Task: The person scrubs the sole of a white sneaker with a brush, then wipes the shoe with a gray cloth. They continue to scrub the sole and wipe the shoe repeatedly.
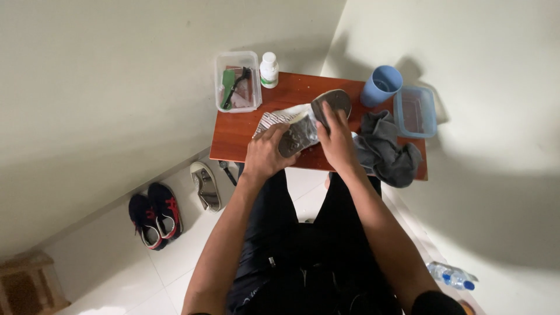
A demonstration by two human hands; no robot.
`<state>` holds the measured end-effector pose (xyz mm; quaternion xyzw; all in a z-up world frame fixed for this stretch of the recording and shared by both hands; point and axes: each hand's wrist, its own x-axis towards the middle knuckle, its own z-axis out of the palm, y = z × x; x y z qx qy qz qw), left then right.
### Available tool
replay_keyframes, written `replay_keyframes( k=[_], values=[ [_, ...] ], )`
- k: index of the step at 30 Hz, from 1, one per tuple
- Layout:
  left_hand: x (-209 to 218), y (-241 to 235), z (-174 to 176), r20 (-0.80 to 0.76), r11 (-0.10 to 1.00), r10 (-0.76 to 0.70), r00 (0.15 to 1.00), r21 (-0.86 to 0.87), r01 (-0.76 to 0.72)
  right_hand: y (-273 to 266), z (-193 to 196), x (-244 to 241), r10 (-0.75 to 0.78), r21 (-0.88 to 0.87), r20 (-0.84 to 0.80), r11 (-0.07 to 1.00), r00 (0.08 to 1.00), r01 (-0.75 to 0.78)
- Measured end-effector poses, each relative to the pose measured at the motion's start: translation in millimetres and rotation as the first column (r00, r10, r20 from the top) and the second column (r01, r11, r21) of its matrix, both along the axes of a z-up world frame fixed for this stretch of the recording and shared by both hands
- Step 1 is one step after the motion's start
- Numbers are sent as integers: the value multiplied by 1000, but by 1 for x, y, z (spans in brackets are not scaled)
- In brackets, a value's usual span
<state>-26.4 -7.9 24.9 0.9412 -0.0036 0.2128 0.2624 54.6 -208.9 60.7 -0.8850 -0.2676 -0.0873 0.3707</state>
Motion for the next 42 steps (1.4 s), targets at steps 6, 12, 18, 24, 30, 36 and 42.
replay_keyframes(
  k=[6, 12, 18, 24, 30, 36, 42],
  values=[
    [3, 0, 2, -21, 998, 36, 999, 55, -35, 10, -18, 2, 8, -61, 37, 998, 999, -5],
    [1, 3, -1, 3, 999, 24, 1000, 37, -24, -22, -32, -35, 27, -60, -49, 998, 998, -29],
    [1, 2, -1, 30, 1000, 3, 1000, 6, -4, 2, -12, -15, 10, -34, 98, 999, 995, -7],
    [0, 4, 2, -35, 999, 14, 999, 34, -13, 21, -16, -13, 35, -36, 49, 999, 998, -33],
    [0, 4, 4, -92, 1000, 16, 996, 9, -15, -16, -28, -52, 75, 1, -22, 997, 997, -75],
    [2, 5, -13, 78, 999, -20, 997, 36, 17, 15, -17, -35, 50, -74, 70, 996, 996, -45],
    [5, 5, -13, 130, 999, -33, 991, 27, 30, 47, -13, -20, 65, -54, 134, 997, 989, -58]
  ],
)
